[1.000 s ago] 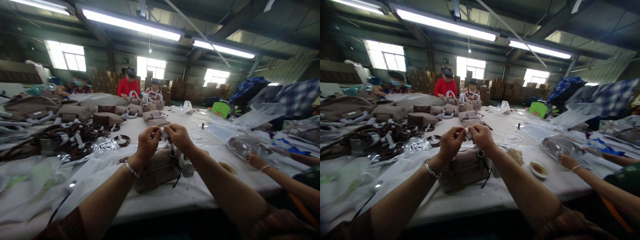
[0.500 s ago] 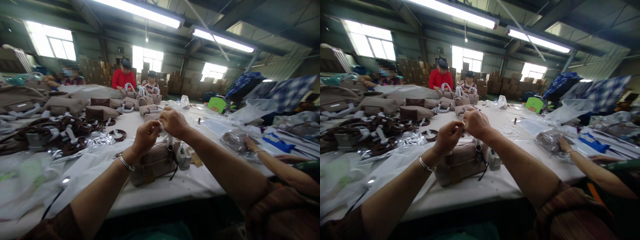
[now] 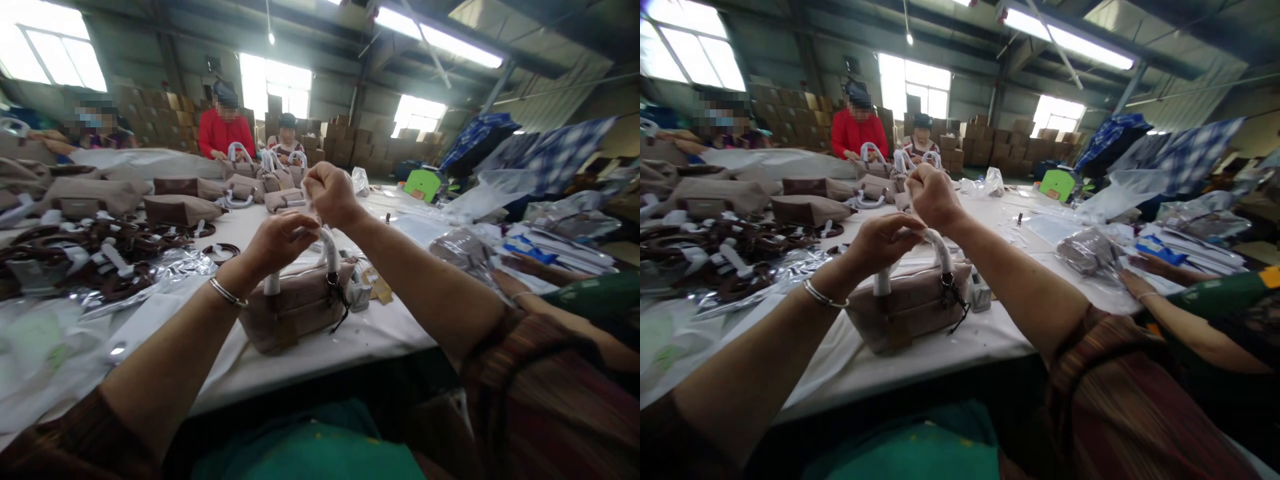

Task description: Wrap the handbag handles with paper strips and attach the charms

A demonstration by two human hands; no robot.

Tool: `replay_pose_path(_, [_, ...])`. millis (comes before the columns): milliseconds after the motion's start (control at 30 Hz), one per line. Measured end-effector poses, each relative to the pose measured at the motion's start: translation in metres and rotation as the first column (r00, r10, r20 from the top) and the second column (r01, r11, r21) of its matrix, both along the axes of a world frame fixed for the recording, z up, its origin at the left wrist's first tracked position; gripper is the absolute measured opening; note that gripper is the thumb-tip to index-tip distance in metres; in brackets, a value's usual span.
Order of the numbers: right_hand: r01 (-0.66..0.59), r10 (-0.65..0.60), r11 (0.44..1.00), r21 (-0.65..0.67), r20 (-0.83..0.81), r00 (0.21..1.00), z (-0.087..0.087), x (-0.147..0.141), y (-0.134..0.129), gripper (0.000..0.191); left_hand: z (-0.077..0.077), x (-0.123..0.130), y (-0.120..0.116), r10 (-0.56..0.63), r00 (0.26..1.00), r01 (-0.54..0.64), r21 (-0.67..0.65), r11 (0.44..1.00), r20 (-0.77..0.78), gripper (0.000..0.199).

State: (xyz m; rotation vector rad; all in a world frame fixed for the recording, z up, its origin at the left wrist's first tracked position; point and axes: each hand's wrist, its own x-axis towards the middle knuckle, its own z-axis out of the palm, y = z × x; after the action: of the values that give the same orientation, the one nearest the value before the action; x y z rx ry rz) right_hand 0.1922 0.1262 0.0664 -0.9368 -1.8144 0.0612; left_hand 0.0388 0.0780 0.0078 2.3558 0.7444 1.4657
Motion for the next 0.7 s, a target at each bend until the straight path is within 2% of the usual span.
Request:
replay_pose_path(67, [0.008,-0.007,0.999,0.038,-0.027,1.000,-0.004,0.004,0.019,0.020,0.005,0.002,-0.002,-0.015,0.999,0.015,0.003,1.000,-0.044,0.018])
replay_pose_path(133, [0.002,-0.002,1.000,0.013,-0.052,0.999,-0.011,0.010,0.033,0.024,0.011,0.002,-0.001,-0.044,0.994,0.046,0.012,0.999,-0.102,0.021])
replay_pose_path(200, [-0.021,0.017,0.999,-0.042,-0.083,0.996,-0.019,0.018,0.033,0.024,0.015,0.000,0.002,-0.061,0.986,0.071,0.062,0.996,-0.155,0.018])
replay_pose_path(267, [-0.015,0.004,0.996,-0.091,-0.126,0.992,-0.030,0.029,0.015,0.023,0.015,-0.005,0.004,-0.038,0.986,0.057,0.119,0.991,-0.160,0.014])
replay_pose_path(367, [0.141,-0.166,0.979,-0.149,-0.175,0.971,-0.064,0.050,-0.040,0.022,0.006,-0.014,-0.002,0.091,0.991,-0.073,0.177,0.981,-0.095,0.022])
replay_pose_path(433, [0.276,-0.307,0.941,-0.198,-0.146,0.940,-0.099,0.065,-0.078,0.024,-0.009,-0.019,-0.018,0.243,0.969,-0.228,0.252,0.941,-0.031,0.032])
replay_pose_path(500, [0.357,-0.391,0.899,-0.253,-0.098,0.915,-0.138,0.077,-0.107,0.023,-0.032,-0.018,-0.042,0.390,0.917,-0.393,0.342,0.853,0.082,0.038])
replay_pose_path(533, [0.363,-0.401,0.885,-0.292,-0.083,0.912,-0.156,0.081,-0.116,0.024,-0.046,-0.014,-0.055,0.426,0.895,-0.445,0.359,0.821,0.135,0.039])
replay_pose_path(567, [0.354,-0.397,0.873,-0.334,-0.069,0.915,-0.171,0.085,-0.122,0.028,-0.060,-0.008,-0.068,0.418,0.895,-0.445,0.335,0.831,0.152,0.040])
replay_pose_path(633, [0.316,-0.367,0.861,-0.399,-0.055,0.929,-0.191,0.088,-0.124,0.037,-0.089,0.010,-0.088,0.293,0.956,-0.295,0.111,0.949,0.033,0.040])
replay_pose_path(667, [0.297,-0.349,0.858,-0.419,-0.051,0.936,-0.196,0.089,-0.121,0.038,-0.103,0.021,-0.094,0.222,0.975,-0.223,-0.061,0.973,-0.024,0.038])
replay_pose_path(700, [0.283,-0.337,0.857,-0.431,-0.052,0.940,-0.198,0.090,-0.118,0.036,-0.114,0.031,-0.097,0.170,0.984,-0.177,-0.231,0.957,-0.050,0.036])
